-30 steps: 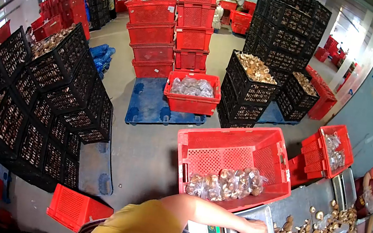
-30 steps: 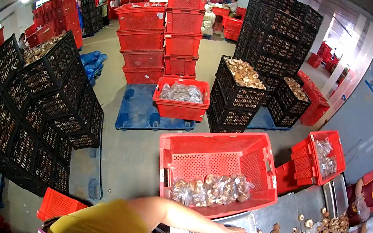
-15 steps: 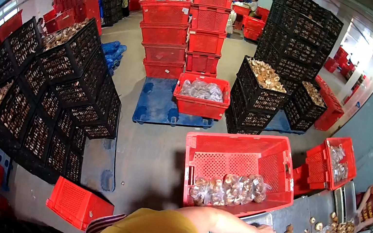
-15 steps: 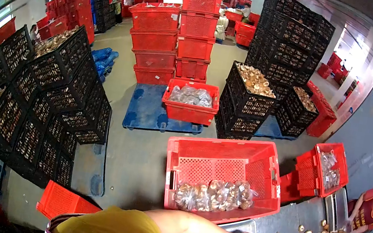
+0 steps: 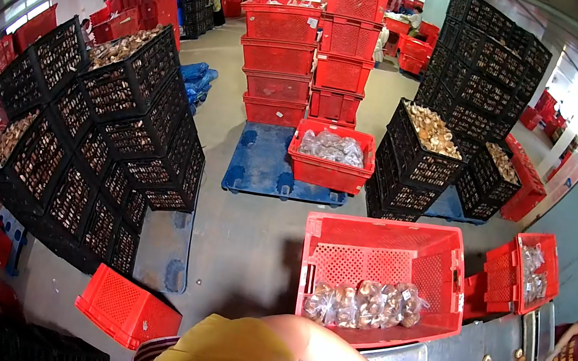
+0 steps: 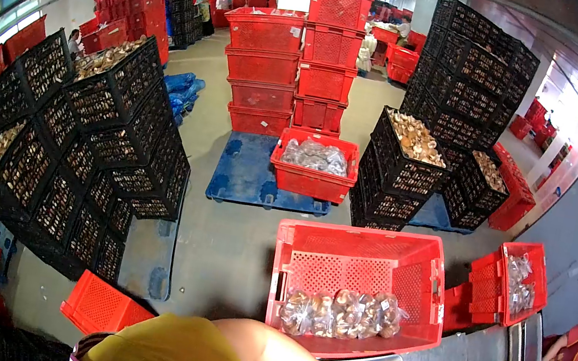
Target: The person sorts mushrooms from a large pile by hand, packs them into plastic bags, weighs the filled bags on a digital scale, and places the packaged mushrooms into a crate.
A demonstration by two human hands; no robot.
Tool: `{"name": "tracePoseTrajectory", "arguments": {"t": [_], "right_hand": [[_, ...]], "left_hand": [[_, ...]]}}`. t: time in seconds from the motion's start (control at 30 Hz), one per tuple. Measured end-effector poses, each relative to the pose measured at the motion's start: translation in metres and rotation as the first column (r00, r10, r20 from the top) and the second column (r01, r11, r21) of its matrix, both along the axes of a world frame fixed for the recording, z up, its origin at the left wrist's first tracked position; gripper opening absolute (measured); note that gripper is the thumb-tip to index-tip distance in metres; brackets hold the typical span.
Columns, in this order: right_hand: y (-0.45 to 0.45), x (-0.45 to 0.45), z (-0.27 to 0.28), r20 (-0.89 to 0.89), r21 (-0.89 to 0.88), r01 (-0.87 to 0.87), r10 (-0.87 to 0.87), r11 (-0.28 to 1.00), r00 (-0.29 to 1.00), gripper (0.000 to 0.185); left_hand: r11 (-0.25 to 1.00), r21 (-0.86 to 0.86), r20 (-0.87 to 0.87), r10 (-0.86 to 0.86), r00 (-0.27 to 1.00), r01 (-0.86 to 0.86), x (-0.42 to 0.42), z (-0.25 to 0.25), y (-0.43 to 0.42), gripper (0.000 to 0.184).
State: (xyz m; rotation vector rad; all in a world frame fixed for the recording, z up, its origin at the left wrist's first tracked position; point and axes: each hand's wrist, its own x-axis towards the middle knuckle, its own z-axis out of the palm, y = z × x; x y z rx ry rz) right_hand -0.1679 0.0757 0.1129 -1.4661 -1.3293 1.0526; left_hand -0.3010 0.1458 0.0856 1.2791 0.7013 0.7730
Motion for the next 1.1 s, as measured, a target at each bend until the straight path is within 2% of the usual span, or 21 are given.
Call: {"name": "tracePoseTrajectory", "arguments": {"t": [0.1,0.17,0.23,0.27,0.3,0.33,0.43,0.47,0.57,0.63,0.7,0.77,0.8,0.83,0.87,0.9,0.93,0.97,1.0,1.07,1.1], "right_hand": [[-0.013,-0.003,-0.004,0.375,0.11,-0.14,0.089,0.984,0.923,0.04],[-0.025,0.0,-0.018,0.651,0.238,-0.343,0.113,0.909,0.751,0.034],[-0.039,0.0,-0.033,0.835,0.341,-0.571,0.039,0.747,0.549,0.029],[-0.044,-0.004,-0.037,0.858,0.349,-0.613,0.022,0.709,0.513,0.026],[-0.049,-0.009,-0.034,0.825,0.333,-0.589,0.075,0.737,0.561,0.028],[-0.054,-0.018,-0.008,0.604,0.188,-0.431,0.242,0.882,0.759,0.021],[-0.038,0.003,-0.012,0.371,0.22,-0.077,-0.011,0.972,0.929,0.01],[-0.036,-0.006,-0.004,0.143,0.126,0.032,-0.05,0.992,0.989,0.01],[-0.026,-0.047,0.014,0.257,0.194,-0.15,0.097,0.969,0.961,0.008],[-0.024,-0.078,0.034,0.288,0.23,-0.27,0.2,0.935,0.937,0.02],[-0.019,-0.078,0.034,0.178,0.224,-0.257,0.22,0.94,0.959,0.026],[-0.019,-0.069,0.048,0.101,0.227,-0.137,0.117,0.964,0.988,0.026],[-0.02,-0.058,0.048,0.105,0.231,-0.099,0.076,0.968,0.991,0.024],[-0.023,-0.042,0.043,0.113,0.234,-0.05,0.024,0.971,0.993,0.023],[-0.026,-0.027,0.034,0.149,0.268,-0.018,-0.023,0.963,0.989,0.021],[-0.031,-0.016,0.03,0.179,0.267,0.01,-0.06,0.964,0.982,0.021],[-0.039,-0.004,0.021,0.194,0.215,0.053,-0.096,0.975,0.976,0.022],[-0.046,0.007,0.01,0.231,0.185,0.091,-0.133,0.978,0.964,0.021],[-0.056,0.017,0.002,0.222,0.141,0.145,-0.174,0.979,0.959,0.02],[-0.075,0.038,-0.018,0.237,0.105,0.213,-0.232,0.971,0.943,0.019],[-0.085,0.048,-0.029,0.26,0.11,0.232,-0.253,0.966,0.932,0.019]], "left_hand": [[0.798,-0.599,0.313,0.161,0.936,0.062,-0.015,-0.035,0.037,0.021],[0.591,-0.798,0.368,0.325,0.871,0.117,-0.018,-0.056,0.064,0.031],[0.698,-0.689,0.58,0.371,0.725,0.195,-0.011,-0.076,0.062,0.031],[0.752,-0.655,0.524,0.385,0.76,0.071,0.002,-0.101,0.071,0.035],[0.795,-0.605,0.467,0.402,0.787,-0.048,0.022,-0.119,0.075,0.041],[0.869,-0.487,0.414,0.321,0.852,-0.091,0.023,-0.114,0.062,0.045],[0.983,0.138,-0.02,0.129,0.991,-0.125,-0.019,-0.071,0.02,0.059],[0.81,0.582,-0.256,0.269,0.929,-0.074,-0.036,-0.048,0.001,0.062],[0.561,0.825,-0.31,0.347,0.885,0.069,-0.048,-0.058,-0.02,0.059],[0.616,0.787,-0.258,0.274,0.927,0.037,-0.069,-0.062,-0.013,0.051],[0.829,0.519,-0.174,0.34,0.924,-0.207,-0.077,-0.081,-0.004,0.03],[0.831,0.507,-0.207,0.376,0.903,-0.23,-0.134,-0.047,-0.007,0.037],[0.984,0.01,0.237,0.17,0.957,-0.177,-0.155,-0.067,0.001,0.035],[0.963,0.115,-0.131,0.258,0.957,-0.244,-0.177,-0.042,0.005,0.028],[0.952,0.202,-0.48,0.3,0.825,-0.228,-0.199,-0.015,0.01,0.023],[0.865,-0.095,-0.312,0.443,0.84,-0.492,-0.211,-0.001,0.001,0.022],[0.883,-0.033,-0.349,0.429,0.833,-0.469,-0.243,-0.024,0.013,0.021],[0.856,0.217,-0.422,0.515,0.746,-0.468,-0.251,0.001,0.014,0.021],[0.802,0.442,-0.464,0.587,0.663,-0.4,-0.283,-0.027,0.028,0.021],[0.839,0.501,-0.622,0.519,0.586,-0.212,-0.32,-0.032,0.039,0.022],[0.738,0.672,-0.634,0.617,0.467,-0.064,-0.346,-0.055,0.046,0.024]]}}
